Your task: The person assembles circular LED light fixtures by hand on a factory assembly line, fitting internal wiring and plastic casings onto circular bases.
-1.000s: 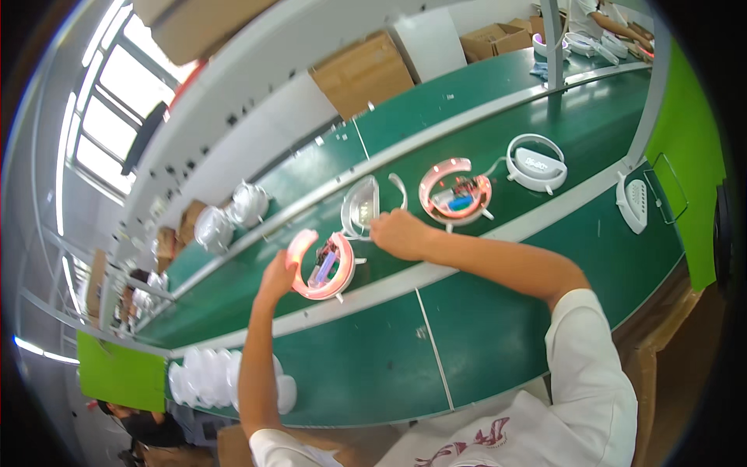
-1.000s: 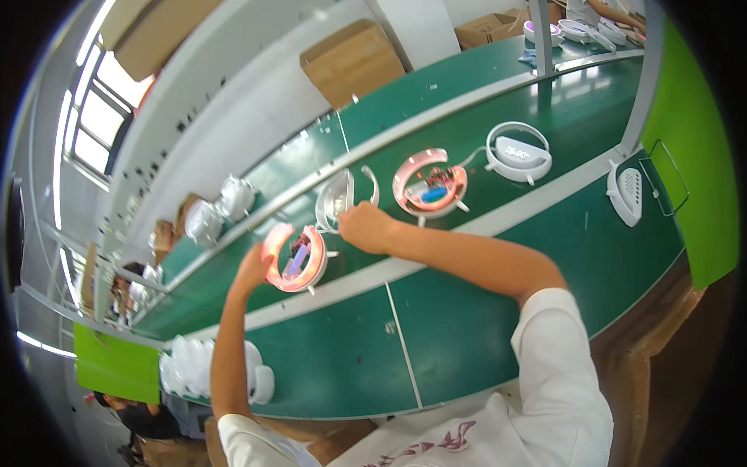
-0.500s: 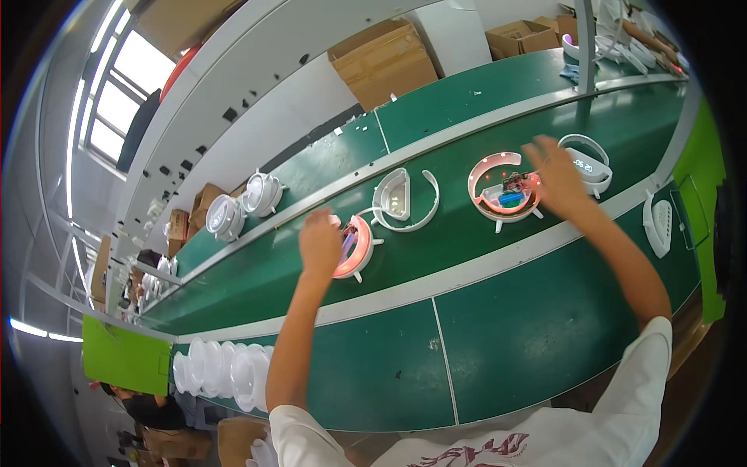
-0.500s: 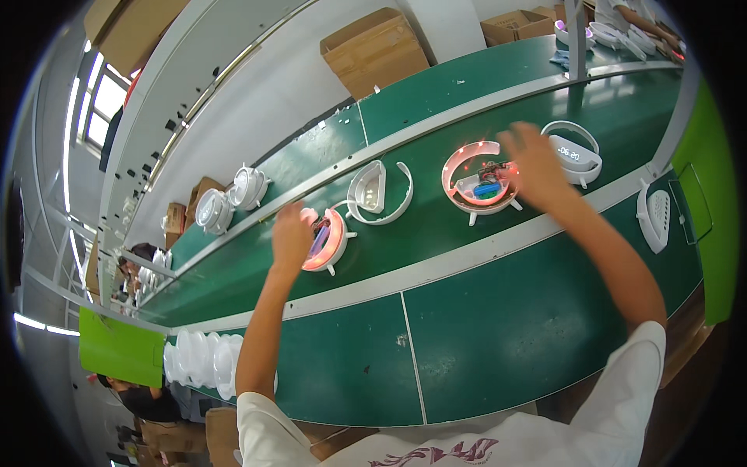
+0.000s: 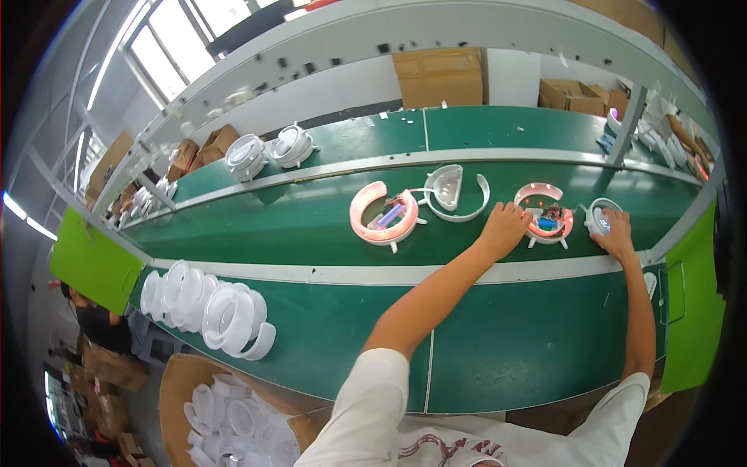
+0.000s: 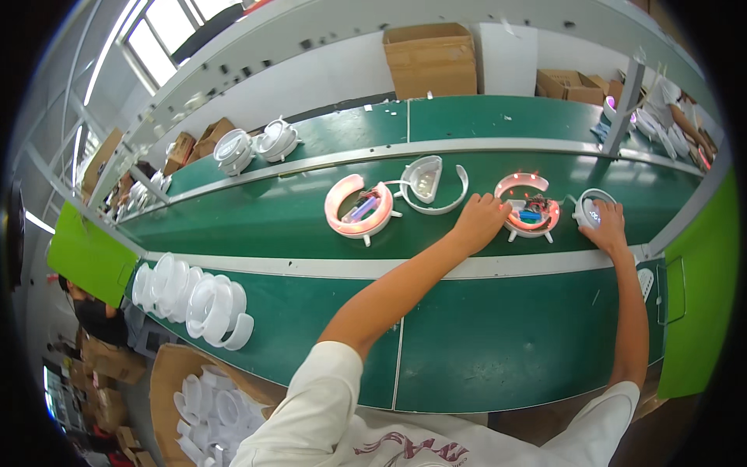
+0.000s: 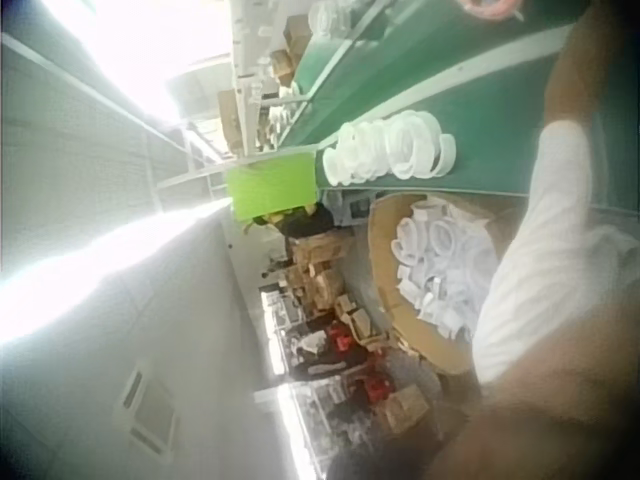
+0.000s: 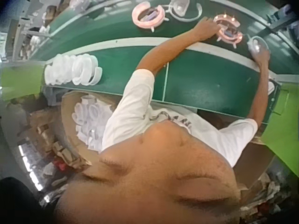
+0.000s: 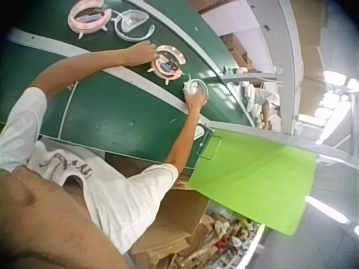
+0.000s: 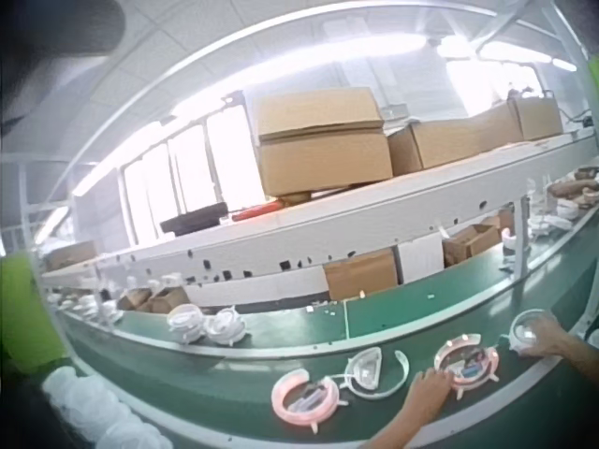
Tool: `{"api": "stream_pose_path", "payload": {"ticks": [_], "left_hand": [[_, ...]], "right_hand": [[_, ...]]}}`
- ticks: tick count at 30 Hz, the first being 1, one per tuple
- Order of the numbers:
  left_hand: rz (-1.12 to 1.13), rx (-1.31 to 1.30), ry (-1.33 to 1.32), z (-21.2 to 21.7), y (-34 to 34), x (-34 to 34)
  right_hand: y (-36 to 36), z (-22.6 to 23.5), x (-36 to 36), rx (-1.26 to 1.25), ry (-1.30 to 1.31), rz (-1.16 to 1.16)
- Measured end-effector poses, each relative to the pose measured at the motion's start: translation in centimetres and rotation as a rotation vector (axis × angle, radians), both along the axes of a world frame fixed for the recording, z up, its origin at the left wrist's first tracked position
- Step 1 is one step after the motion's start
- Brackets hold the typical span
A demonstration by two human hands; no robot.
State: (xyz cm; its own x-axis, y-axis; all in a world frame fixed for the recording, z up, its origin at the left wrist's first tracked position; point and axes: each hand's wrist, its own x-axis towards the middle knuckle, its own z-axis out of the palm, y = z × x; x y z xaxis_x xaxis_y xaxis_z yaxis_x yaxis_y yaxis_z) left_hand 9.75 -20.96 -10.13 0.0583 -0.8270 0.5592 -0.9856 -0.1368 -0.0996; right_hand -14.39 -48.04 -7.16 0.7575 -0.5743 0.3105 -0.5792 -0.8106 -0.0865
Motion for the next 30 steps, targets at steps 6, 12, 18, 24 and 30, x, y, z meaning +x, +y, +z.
{"api": "stream_pose_path", "payload": {"ticks": [6, 12, 18, 24, 30], "left_hand": [[-0.306, -0.014, -0.138, 3.2, 5.0, -2.4], [-0.389, 0.149, -0.051, 8.0, 26.8, -5.5], [-0.214, 0.298, 0.052, 7.2, 40.8, -6.1], [0.109, 0.529, 0.267, 7.8, 46.7, -4.4], [0.401, 0.351, 0.870, 13.9, 37.2, -0.6]], "right_hand": [[7.4, 3.6, -3.0, -0.211, -0.150, 0.199], [23.9, 8.5, -6.5, 0.037, -0.114, 0.556], [32.3, 3.3, -3.5, 0.331, -0.051, 0.996], [35.3, 2.3, 0.3, 0.244, 0.000, 1.155], [28.7, 6.3, 7.6, 0.336, -0.199, 0.817]]}}
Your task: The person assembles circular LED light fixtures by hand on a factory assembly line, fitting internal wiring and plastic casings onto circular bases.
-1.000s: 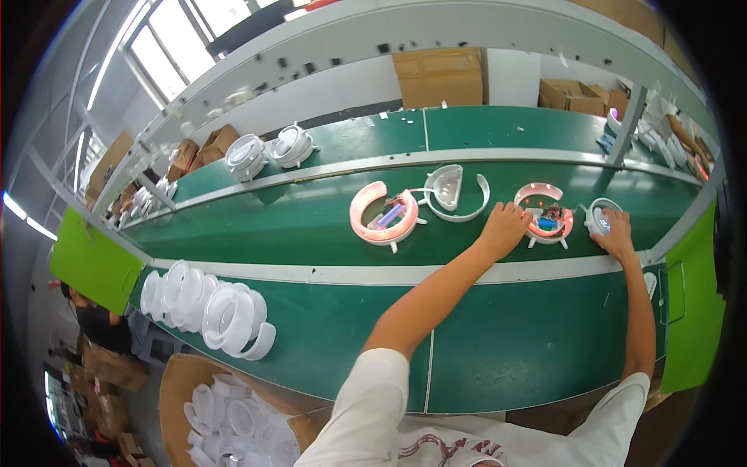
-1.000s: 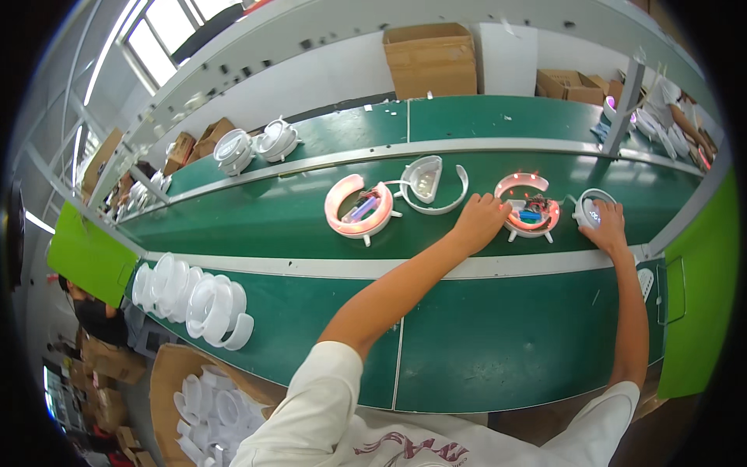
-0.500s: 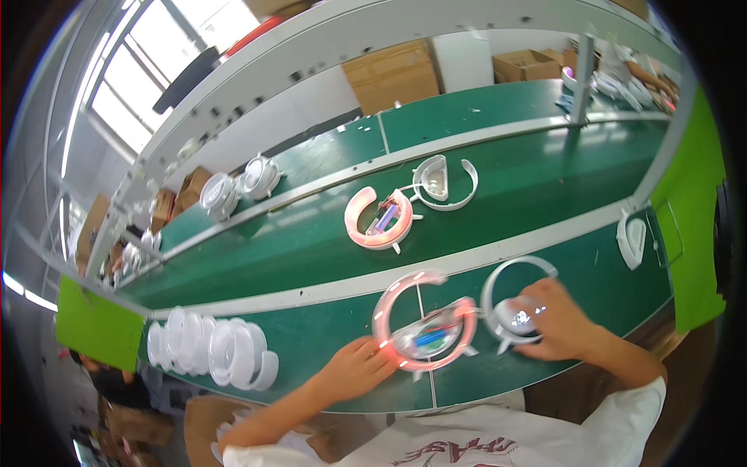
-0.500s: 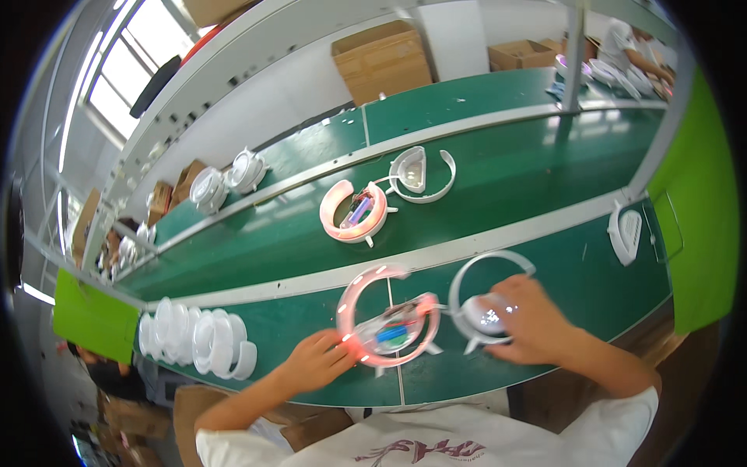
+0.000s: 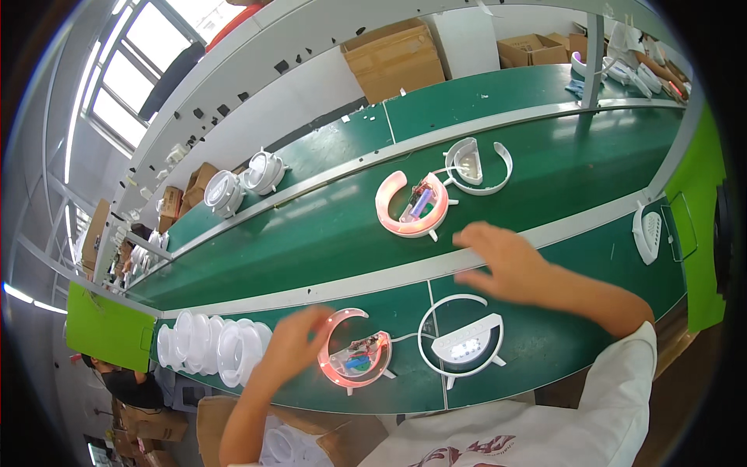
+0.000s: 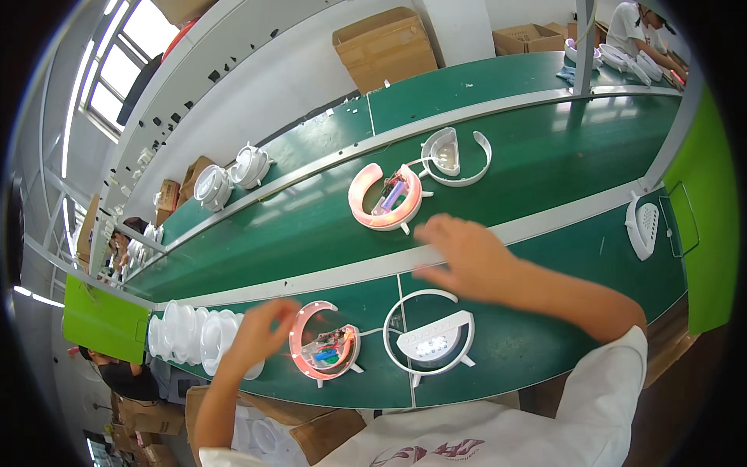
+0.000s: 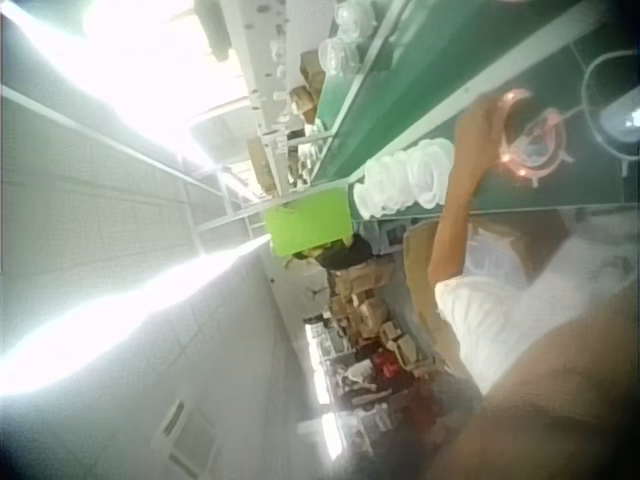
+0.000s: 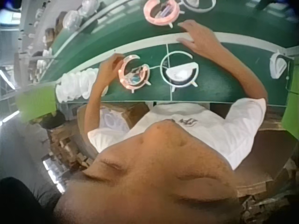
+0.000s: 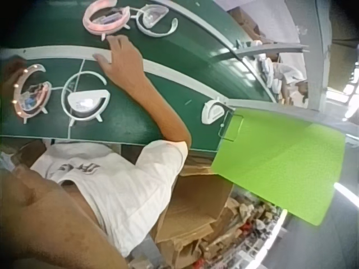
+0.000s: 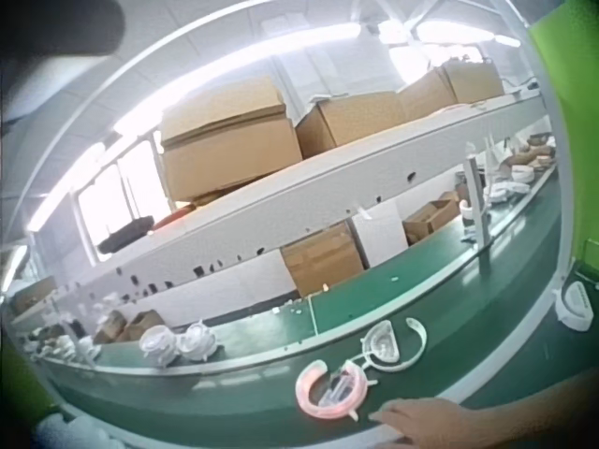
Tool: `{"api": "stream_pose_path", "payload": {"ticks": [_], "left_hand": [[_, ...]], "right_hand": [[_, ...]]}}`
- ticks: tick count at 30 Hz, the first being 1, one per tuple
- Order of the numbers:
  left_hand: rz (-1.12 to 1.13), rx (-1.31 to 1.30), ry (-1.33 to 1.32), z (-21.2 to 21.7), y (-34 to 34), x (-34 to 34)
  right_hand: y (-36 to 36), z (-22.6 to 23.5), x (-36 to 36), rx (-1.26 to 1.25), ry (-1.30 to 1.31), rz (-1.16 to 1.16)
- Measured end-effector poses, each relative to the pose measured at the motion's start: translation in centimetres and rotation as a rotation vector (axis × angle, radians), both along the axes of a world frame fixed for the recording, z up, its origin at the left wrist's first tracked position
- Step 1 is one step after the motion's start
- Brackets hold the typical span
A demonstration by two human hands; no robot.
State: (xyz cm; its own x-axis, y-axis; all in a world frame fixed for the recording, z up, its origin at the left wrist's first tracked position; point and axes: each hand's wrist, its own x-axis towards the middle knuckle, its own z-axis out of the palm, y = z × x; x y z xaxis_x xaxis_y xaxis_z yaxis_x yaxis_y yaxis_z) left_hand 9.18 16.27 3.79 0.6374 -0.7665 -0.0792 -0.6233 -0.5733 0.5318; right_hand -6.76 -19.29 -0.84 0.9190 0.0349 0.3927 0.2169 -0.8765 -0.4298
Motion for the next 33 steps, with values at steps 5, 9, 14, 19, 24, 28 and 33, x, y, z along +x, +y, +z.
{"api": "stream_pose_path", "payload": {"ticks": [5, 9, 14, 19, 24, 28, 33], "left_hand": [[0.046, -0.278, -0.165, -8.7, -14.8, 12.7], [0.173, -0.077, -0.035, -11.0, -24.4, 17.6], [0.086, -0.258, 0.250, -10.9, -28.5, 15.4], [0.144, -0.269, 0.125, -10.1, -30.8, 13.9], [0.035, -0.367, -0.100, -10.1, -31.6, 12.9], [0.103, -0.486, 0.088, -9.0, -32.3, 11.9], [0.251, -0.408, 0.362, -8.3, -33.6, 11.5]], "right_hand": [[-5.6, -3.5, 9.4, 0.295, 0.452, -0.313], [-6.7, -7.7, 10.9, 0.184, 0.277, -0.351], [-8.1, -8.9, 9.1, 0.368, 0.159, -0.448], [-8.0, -10.0, 8.0, 0.501, 0.001, -0.465], [-7.6, -10.8, 8.0, 0.702, -0.066, -0.433], [-7.6, -11.6, 8.3, 0.772, -0.135, -0.422], [-8.5, -12.2, 9.1, 0.957, -0.179, -0.404]]}}
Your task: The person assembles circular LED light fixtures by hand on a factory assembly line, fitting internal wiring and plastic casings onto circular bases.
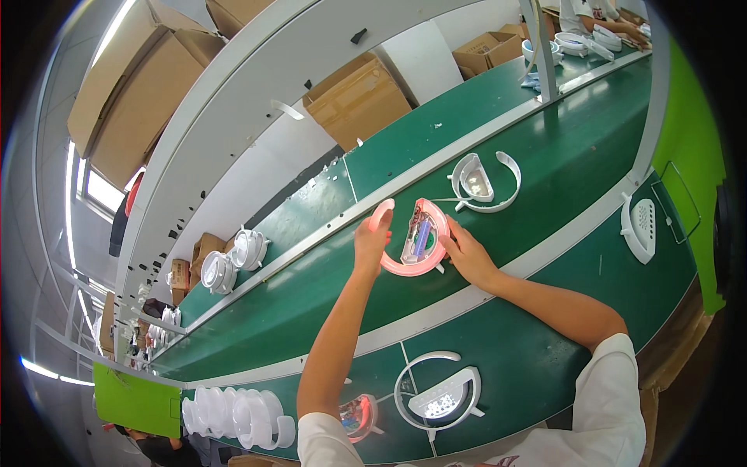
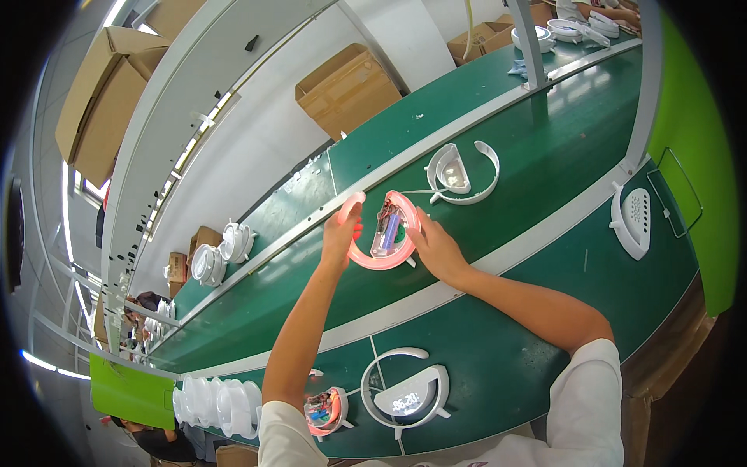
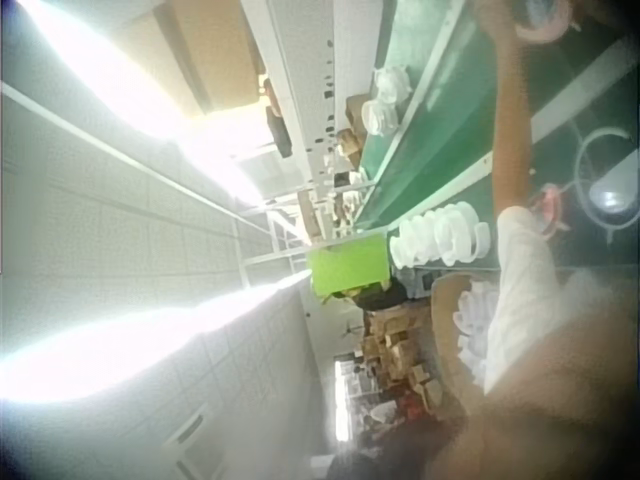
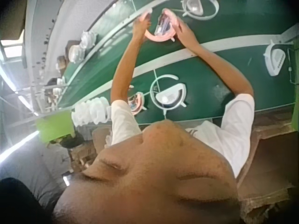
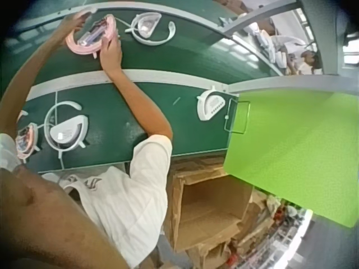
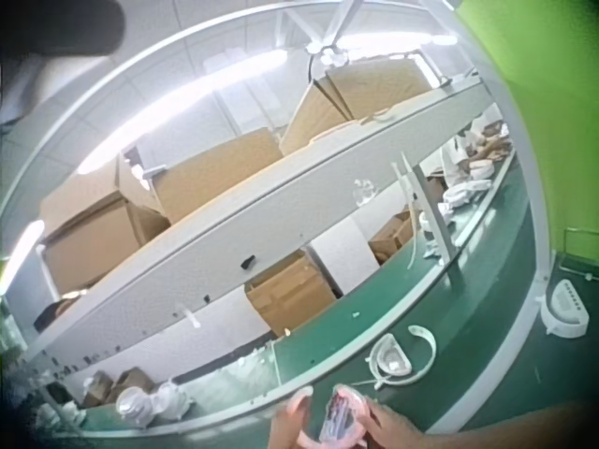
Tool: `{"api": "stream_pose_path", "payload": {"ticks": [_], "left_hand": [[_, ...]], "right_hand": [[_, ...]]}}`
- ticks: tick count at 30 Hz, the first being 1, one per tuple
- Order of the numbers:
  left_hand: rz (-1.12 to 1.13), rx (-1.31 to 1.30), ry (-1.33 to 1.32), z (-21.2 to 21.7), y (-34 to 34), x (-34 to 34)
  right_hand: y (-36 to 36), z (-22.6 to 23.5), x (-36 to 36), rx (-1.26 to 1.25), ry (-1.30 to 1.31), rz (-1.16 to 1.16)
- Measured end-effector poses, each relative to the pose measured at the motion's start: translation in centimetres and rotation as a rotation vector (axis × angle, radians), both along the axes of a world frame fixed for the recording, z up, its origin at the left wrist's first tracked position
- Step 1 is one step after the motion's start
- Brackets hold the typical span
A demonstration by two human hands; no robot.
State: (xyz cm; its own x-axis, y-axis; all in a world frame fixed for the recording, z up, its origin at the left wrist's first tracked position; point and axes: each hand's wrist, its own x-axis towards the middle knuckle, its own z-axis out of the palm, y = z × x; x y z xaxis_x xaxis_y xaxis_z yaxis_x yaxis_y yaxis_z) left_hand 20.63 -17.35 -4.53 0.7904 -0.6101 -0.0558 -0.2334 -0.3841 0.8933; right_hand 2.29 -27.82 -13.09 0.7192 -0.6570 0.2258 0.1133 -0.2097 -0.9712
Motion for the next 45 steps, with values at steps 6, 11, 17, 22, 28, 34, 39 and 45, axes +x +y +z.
{"api": "stream_pose_path", "payload": {"ticks": [6, 11, 17, 22, 28, 34, 39, 45], "left_hand": [[-0.015, -0.077, -0.087, -2.5, -1.0, 0.8], [0.027, -0.101, 0.020, -4.5, -3.8, 1.6], [-0.047, 0.009, 0.251, -3.9, -7.4, 2.4], [-0.050, -0.175, 0.329, -2.9, -6.9, 1.1], [-0.302, 0.073, -0.067, 0.5, 5.5, -0.6], [-0.195, 0.235, -0.100, 7.8, 23.6, -5.2], [0.030, 0.292, -0.139, 5.6, 37.5, -10.0], [0.098, 0.515, -0.135, 1.3, 41.7, -15.1]], "right_hand": [[-3.0, 1.1, 0.4, 0.086, -0.035, 0.111], [-4.7, 3.3, -0.8, 0.080, 0.118, 0.057], [-7.4, 5.1, -1.9, -0.180, 0.442, 0.063], [-8.0, 7.1, -3.6, -0.057, 0.609, 0.056], [-8.3, 7.8, -4.1, -0.764, 0.836, -0.191], [-0.7, 13.5, -7.5, -0.944, 0.549, 0.048], [11.1, 14.0, -9.8, -0.918, 0.247, 0.826], [15.9, 11.1, -15.6, -1.295, 0.233, 0.904]]}}
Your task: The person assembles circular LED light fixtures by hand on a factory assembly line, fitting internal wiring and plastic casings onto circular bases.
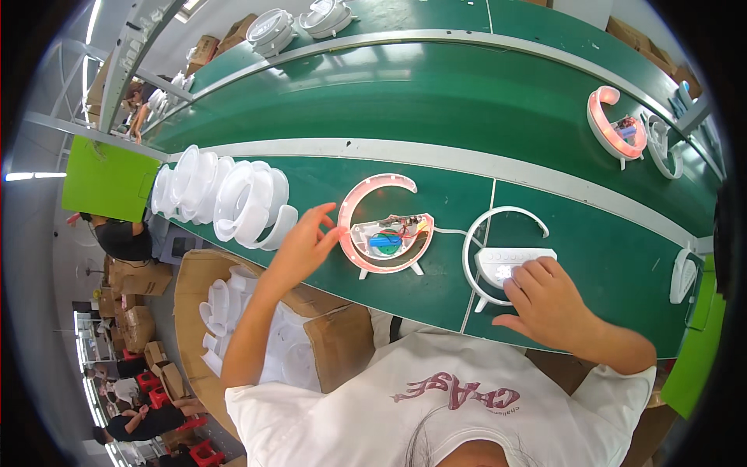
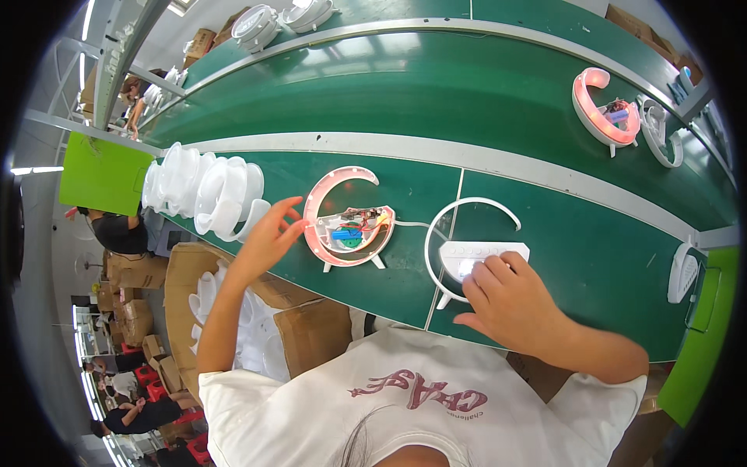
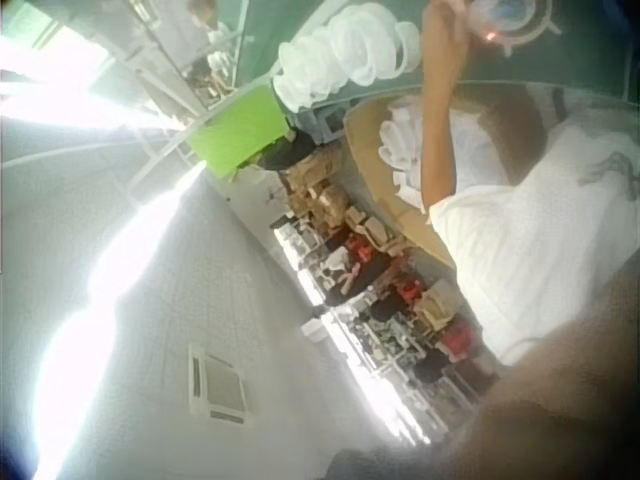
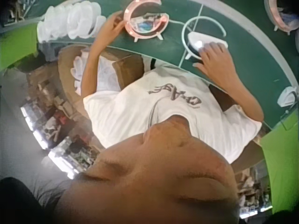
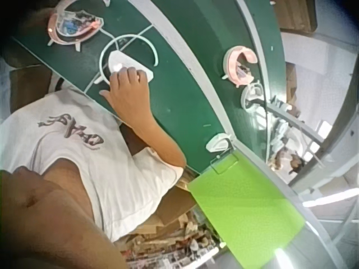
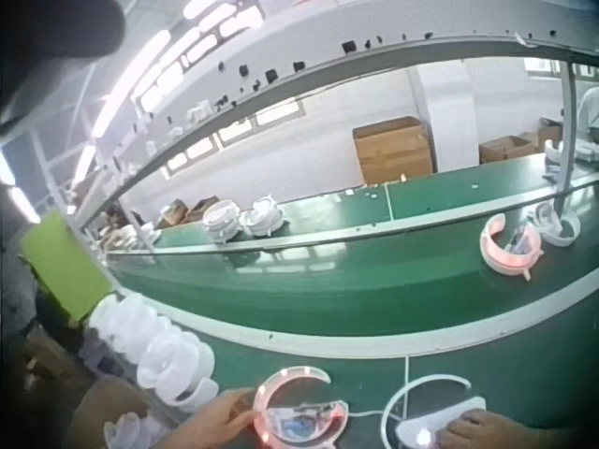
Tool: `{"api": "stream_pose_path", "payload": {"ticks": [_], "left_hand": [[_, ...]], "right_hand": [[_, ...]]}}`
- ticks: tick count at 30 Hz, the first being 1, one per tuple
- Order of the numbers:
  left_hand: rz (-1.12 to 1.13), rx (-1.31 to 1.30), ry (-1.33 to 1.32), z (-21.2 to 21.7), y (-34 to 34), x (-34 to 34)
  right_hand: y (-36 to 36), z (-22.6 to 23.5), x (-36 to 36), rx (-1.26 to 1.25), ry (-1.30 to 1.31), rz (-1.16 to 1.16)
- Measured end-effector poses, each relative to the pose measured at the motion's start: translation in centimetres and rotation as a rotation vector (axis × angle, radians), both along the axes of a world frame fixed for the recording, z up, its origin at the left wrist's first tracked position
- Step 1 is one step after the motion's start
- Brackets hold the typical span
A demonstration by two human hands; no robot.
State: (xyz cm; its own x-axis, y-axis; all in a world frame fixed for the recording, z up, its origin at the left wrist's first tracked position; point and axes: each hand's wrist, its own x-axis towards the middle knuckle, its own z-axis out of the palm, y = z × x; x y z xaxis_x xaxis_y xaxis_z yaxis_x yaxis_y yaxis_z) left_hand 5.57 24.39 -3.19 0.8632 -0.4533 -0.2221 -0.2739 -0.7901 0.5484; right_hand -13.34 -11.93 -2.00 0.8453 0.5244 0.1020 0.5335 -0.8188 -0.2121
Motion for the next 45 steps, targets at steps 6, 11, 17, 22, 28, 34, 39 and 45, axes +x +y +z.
{"api": "stream_pose_path", "payload": {"ticks": [6, 11, 17, 22, 28, 34, 39, 45], "left_hand": [[-0.036, -0.278, -0.182, -5.4, -1.1, -2.4], [-0.192, -0.493, 0.231, -4.3, -7.4, -5.2], [-0.070, -0.196, -0.767, 2.3, -1.6, -2.8], [0.377, 0.272, -1.051, 2.0, 9.4, -0.7], [0.284, 0.189, -1.056, 2.4, 11.8, -0.4], [0.229, 0.340, -1.247, 4.3, 12.0, -1.3], [-0.020, 0.144, -1.427, 4.7, 8.3, -3.5], [-0.499, -0.295, -1.127, 2.1, -2.7, -8.8]], "right_hand": [[-1.3, -3.0, -3.5, -0.004, -0.158, -0.314], [-8.0, -3.2, -10.0, -0.110, -0.150, -0.636], [-9.4, -2.0, -14.3, -0.186, -0.141, -0.861], [-7.1, -3.5, -13.8, -0.004, -0.249, -0.791], [-4.5, -3.8, -9.3, 0.127, -0.307, -0.563], [-2.8, -4.4, -8.6, 0.224, -0.300, -0.438], [-1.0, -4.5, -8.5, 0.413, -0.260, -0.448], [5.8, -3.1, -6.8, 0.919, -0.176, -0.455]]}}
